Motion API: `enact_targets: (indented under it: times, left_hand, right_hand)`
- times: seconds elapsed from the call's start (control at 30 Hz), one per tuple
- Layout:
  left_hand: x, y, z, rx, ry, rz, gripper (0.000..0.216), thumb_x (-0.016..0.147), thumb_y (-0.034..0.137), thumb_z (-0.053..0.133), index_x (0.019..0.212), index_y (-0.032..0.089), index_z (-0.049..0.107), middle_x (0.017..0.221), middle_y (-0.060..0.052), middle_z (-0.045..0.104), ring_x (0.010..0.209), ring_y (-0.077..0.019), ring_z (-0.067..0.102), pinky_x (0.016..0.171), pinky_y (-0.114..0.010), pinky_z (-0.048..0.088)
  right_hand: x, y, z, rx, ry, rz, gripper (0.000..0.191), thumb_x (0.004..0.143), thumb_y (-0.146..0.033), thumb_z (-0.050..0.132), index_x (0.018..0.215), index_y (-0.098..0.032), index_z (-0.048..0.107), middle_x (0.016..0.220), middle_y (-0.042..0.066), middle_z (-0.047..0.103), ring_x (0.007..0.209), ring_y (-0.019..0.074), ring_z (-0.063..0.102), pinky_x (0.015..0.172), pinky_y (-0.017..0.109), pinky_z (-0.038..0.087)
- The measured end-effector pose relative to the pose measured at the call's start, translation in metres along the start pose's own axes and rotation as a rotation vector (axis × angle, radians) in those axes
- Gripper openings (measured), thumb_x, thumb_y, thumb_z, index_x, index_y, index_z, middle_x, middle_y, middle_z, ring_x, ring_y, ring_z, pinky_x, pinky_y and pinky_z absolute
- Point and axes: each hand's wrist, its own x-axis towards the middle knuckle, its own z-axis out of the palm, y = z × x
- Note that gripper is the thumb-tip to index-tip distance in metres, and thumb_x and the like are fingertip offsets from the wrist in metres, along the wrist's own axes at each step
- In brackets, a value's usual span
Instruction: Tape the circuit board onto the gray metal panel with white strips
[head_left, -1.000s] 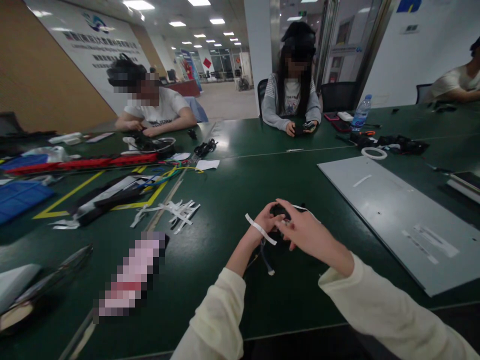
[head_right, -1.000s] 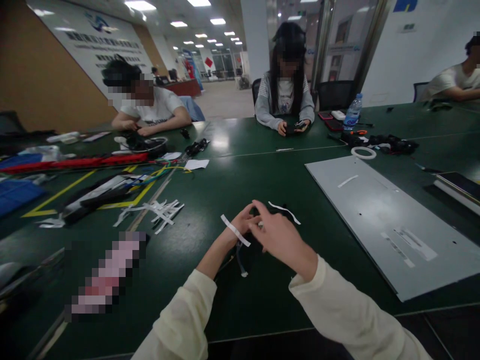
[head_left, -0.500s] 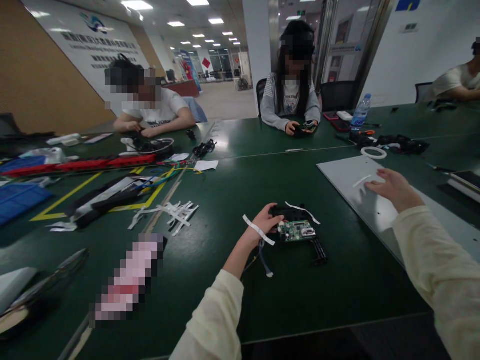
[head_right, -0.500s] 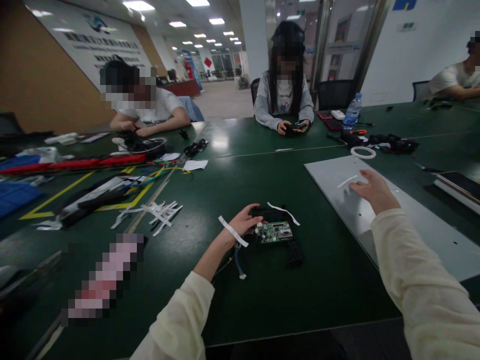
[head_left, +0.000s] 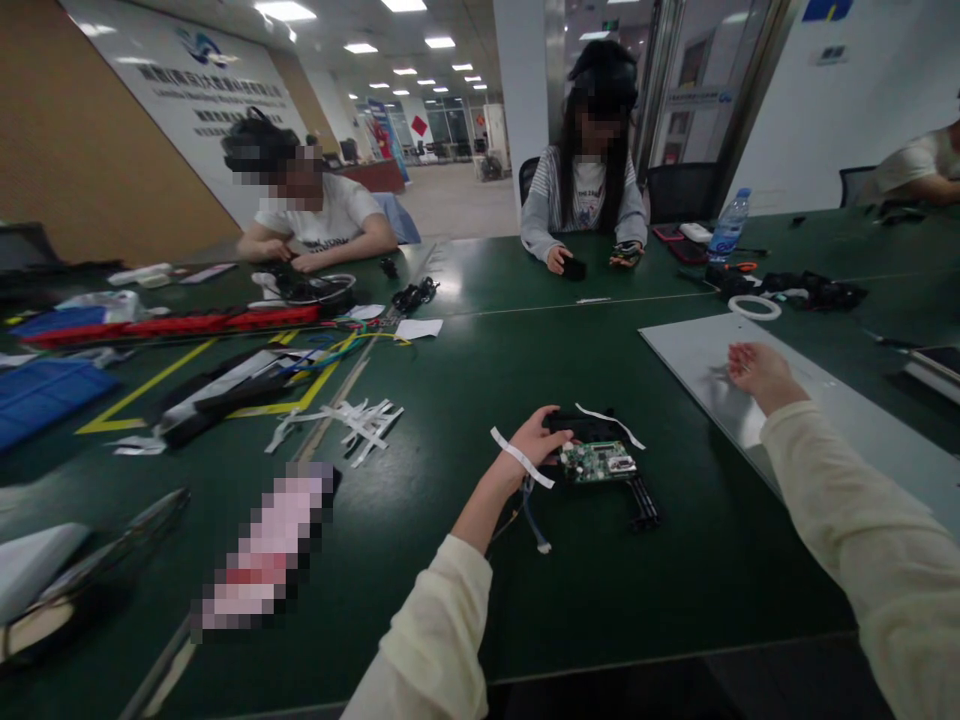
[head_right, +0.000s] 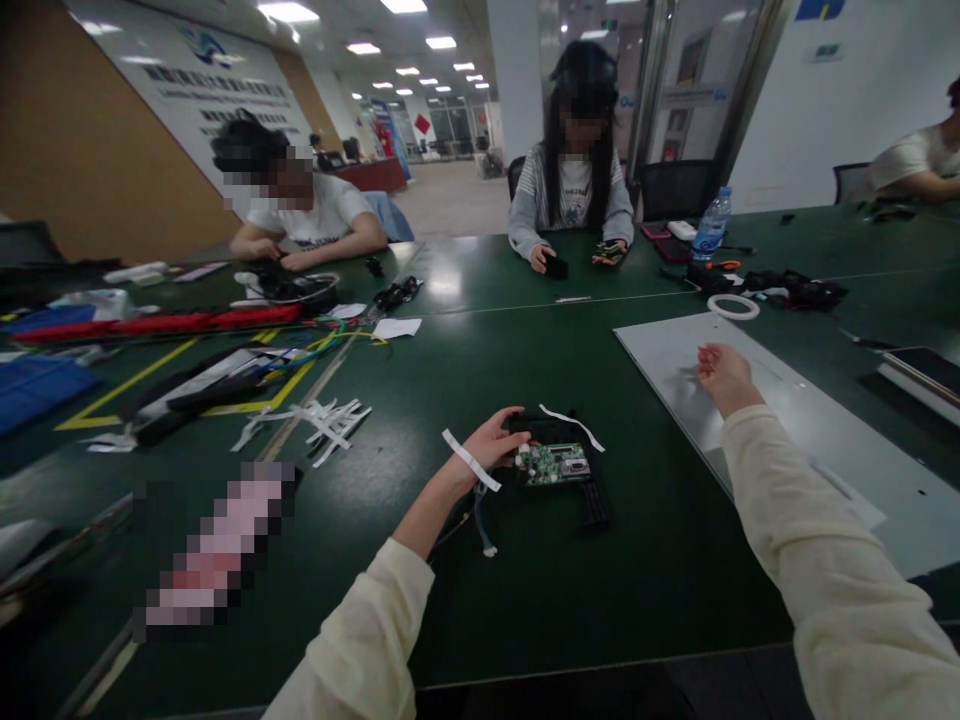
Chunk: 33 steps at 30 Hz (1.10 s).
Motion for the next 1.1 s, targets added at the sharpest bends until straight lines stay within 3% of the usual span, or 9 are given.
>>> enact_targets:
  times: [0.23,0.43,0.6,0.67,0.77,0.9,0.97,1.1]
  left_hand:
    - [0.003,-0.005,-0.002,0.003,0.007,0.016,0.061,0.079,0.021,0.067,0.133,0.017,0.038,0.087,-0.009,0.068,0.062,-0.0136,0.062,0.055,-0.024,0.05]
    - [-0.002,0.001,0.0,-0.022,0.005,-0.008,0.061,0.081,0.018,0.065,0.135,0.016,0.036,0.09,-0.01,0.069,0.067,-0.0144,0.064,0.056,-0.024,0.05]
    - [-0.003,0.001,-0.001,-0.025,0.0,-0.017,0.065,0.078,0.021,0.069,0.135,0.017,0.037,0.093,-0.011,0.069,0.072,-0.0172,0.066,0.06,-0.026,0.052]
    - [-0.001,0.0,-0.002,-0.026,0.002,-0.015,0.066,0.077,0.022,0.07,0.135,0.016,0.038,0.091,-0.01,0.069,0.069,-0.0168,0.065,0.059,-0.026,0.052]
    - [0.002,-0.002,-0.001,-0.022,0.01,-0.002,0.065,0.076,0.023,0.071,0.133,0.017,0.04,0.087,-0.008,0.069,0.062,-0.0141,0.062,0.055,-0.024,0.05]
    - [-0.001,-0.001,0.001,-0.013,0.044,0.059,0.055,0.077,0.018,0.068,0.127,0.015,0.046,0.076,-0.004,0.065,0.057,-0.0117,0.058,0.049,-0.02,0.046]
    - [-0.006,-0.002,0.001,-0.024,0.037,0.126,0.043,0.077,0.015,0.066,0.119,0.013,0.055,0.071,-0.003,0.063,0.06,-0.0132,0.06,0.051,-0.021,0.047]
    - [-0.015,-0.012,0.003,-0.038,0.081,0.286,0.035,0.08,0.013,0.059,0.114,0.019,0.062,0.075,-0.004,0.064,0.075,-0.0198,0.065,0.057,-0.024,0.053]
  right_hand:
    - [-0.008,0.007,0.006,0.178,0.178,-0.104,0.021,0.078,0.004,0.045,0.073,-0.017,0.049,0.076,-0.003,0.053,0.055,0.0016,0.047,0.05,0.009,0.042]
    - [-0.022,0.016,0.015,0.259,0.138,-0.157,0.02,0.077,0.004,0.044,0.073,-0.014,0.051,0.071,-0.003,0.051,0.056,0.0027,0.048,0.05,0.01,0.042]
    - [-0.048,-0.003,0.034,0.324,0.049,-0.271,0.016,0.084,-0.015,0.045,0.069,-0.016,0.051,0.068,-0.004,0.049,0.056,0.0038,0.047,0.052,0.013,0.044]
    - [-0.078,-0.011,0.045,0.33,-0.084,-0.289,0.017,0.083,-0.021,0.051,0.067,-0.017,0.05,0.066,-0.004,0.049,0.057,0.0046,0.048,0.054,0.015,0.045]
    - [-0.148,-0.004,0.064,0.256,-0.573,-0.336,0.02,0.079,-0.028,0.062,0.067,-0.018,0.05,0.063,-0.006,0.047,0.057,0.0049,0.047,0.055,0.016,0.043]
    - [-0.253,0.043,0.076,-0.048,-0.989,-0.394,0.015,0.078,-0.028,0.067,0.075,-0.019,0.055,0.064,-0.007,0.049,0.056,0.0047,0.045,0.053,0.016,0.038]
    - [-0.29,0.069,0.076,-0.22,-1.168,-0.366,0.014,0.079,-0.03,0.066,0.08,-0.02,0.056,0.068,-0.006,0.05,0.059,0.0061,0.048,0.054,0.018,0.04]
    - [-0.322,0.101,0.073,-0.411,-1.285,-0.386,0.03,0.085,-0.029,0.058,0.114,-0.025,0.056,0.077,-0.003,0.054,0.067,0.0105,0.053,0.058,0.023,0.044]
